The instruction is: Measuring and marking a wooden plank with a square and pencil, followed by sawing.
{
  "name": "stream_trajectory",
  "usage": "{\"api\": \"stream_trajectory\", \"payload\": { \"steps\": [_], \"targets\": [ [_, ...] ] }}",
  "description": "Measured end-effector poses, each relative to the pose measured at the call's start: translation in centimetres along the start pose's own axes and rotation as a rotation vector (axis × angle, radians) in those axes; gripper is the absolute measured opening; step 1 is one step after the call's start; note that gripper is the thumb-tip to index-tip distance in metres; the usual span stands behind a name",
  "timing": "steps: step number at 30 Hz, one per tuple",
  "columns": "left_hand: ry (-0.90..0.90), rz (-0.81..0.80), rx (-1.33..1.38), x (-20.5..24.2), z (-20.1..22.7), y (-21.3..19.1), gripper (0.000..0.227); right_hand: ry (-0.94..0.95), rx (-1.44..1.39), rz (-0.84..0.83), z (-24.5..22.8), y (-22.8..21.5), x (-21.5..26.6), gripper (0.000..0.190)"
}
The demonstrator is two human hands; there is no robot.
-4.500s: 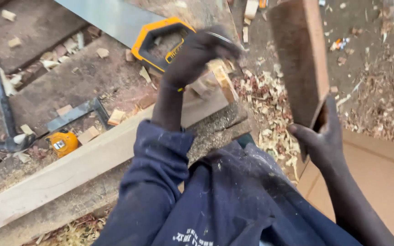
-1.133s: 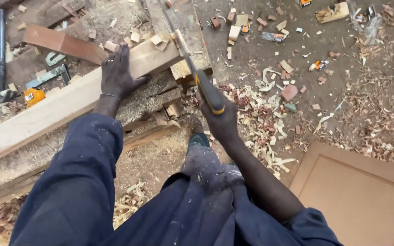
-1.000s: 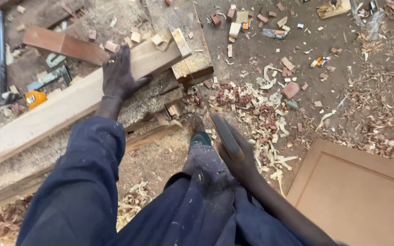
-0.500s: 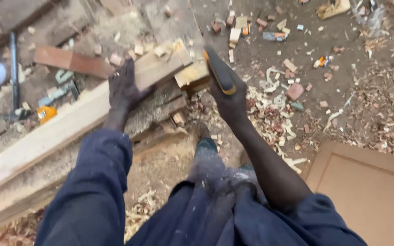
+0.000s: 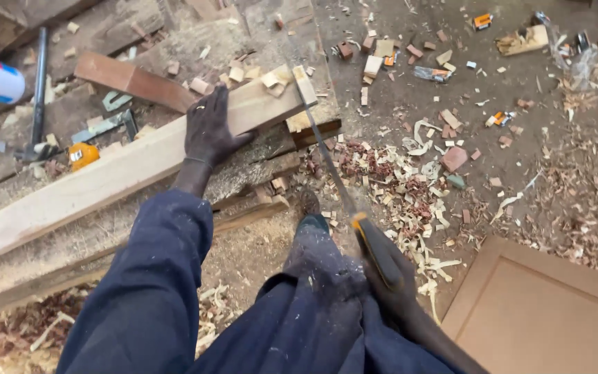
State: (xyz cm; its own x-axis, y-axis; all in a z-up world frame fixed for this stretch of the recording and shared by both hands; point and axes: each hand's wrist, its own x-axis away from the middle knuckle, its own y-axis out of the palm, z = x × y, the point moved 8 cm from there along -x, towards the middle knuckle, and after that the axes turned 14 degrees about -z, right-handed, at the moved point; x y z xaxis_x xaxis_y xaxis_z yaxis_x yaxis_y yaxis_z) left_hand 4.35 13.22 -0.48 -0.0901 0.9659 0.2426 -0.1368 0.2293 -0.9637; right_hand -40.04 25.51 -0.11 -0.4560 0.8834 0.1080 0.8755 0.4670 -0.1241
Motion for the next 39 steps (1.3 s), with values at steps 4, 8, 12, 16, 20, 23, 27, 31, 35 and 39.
{"api": "stream_trajectory", "payload": {
  "steps": [4, 8, 12, 16, 20, 23, 27, 31, 35, 39],
  "targets": [
    [-0.009, -0.007, -0.013, 0.7, -0.2, 0.8, 0.122, 0.086, -0.048, 0.027, 2.0, 0.2, 0.2, 0.036],
    [-0.048, -0.065, 0.012, 1.1, 1.0, -0.9, 0.119, -0.158, -0.023, 0.056, -2.6, 2.7, -10.5, 0.033],
    [-0.040, -0.088, 0.012, 0.4, 0.2, 0.0, 0.122, -0.169, -0.050, 0.009, -3.2, 0.9, -12.5, 0.026],
    [-0.050, -0.106, 0.063, -2.4, -2.5, 3.3, 0.123, -0.042, -0.335, 0.094, -3.4, -2.1, -12.5, 0.018],
    [-0.070, 0.019, -0.008, -4.1, -3.1, 6.6, 0.122, 0.072, -0.195, 0.206, -3.5, -4.7, -9.6, 0.027],
    [-0.088, 0.195, -0.102, 1.8, 2.7, 2.1, 0.110, 0.068, -0.177, 0.280, -1.6, -6.3, -7.5, 0.029],
    [0.029, 0.516, -0.016, 8.1, 7.5, -1.3, 0.069, 0.144, -0.037, 0.249, -4.6, -6.3, -4.9, 0.028],
    [-0.113, 0.180, 0.037, 6.1, 5.7, -4.2, 0.057, 0.267, -0.033, 0.321, -2.6, -7.8, -4.4, 0.029],
    [-0.030, -0.145, 0.167, -1.0, 0.2, 2.9, 0.063, 0.124, -0.119, 0.345, -2.9, -8.3, -5.1, 0.027],
    [-0.039, -0.026, 0.104, -0.1, -0.4, 5.4, 0.058, 0.113, -0.119, 0.330, -3.0, -8.3, -5.7, 0.024]
  ]
}}
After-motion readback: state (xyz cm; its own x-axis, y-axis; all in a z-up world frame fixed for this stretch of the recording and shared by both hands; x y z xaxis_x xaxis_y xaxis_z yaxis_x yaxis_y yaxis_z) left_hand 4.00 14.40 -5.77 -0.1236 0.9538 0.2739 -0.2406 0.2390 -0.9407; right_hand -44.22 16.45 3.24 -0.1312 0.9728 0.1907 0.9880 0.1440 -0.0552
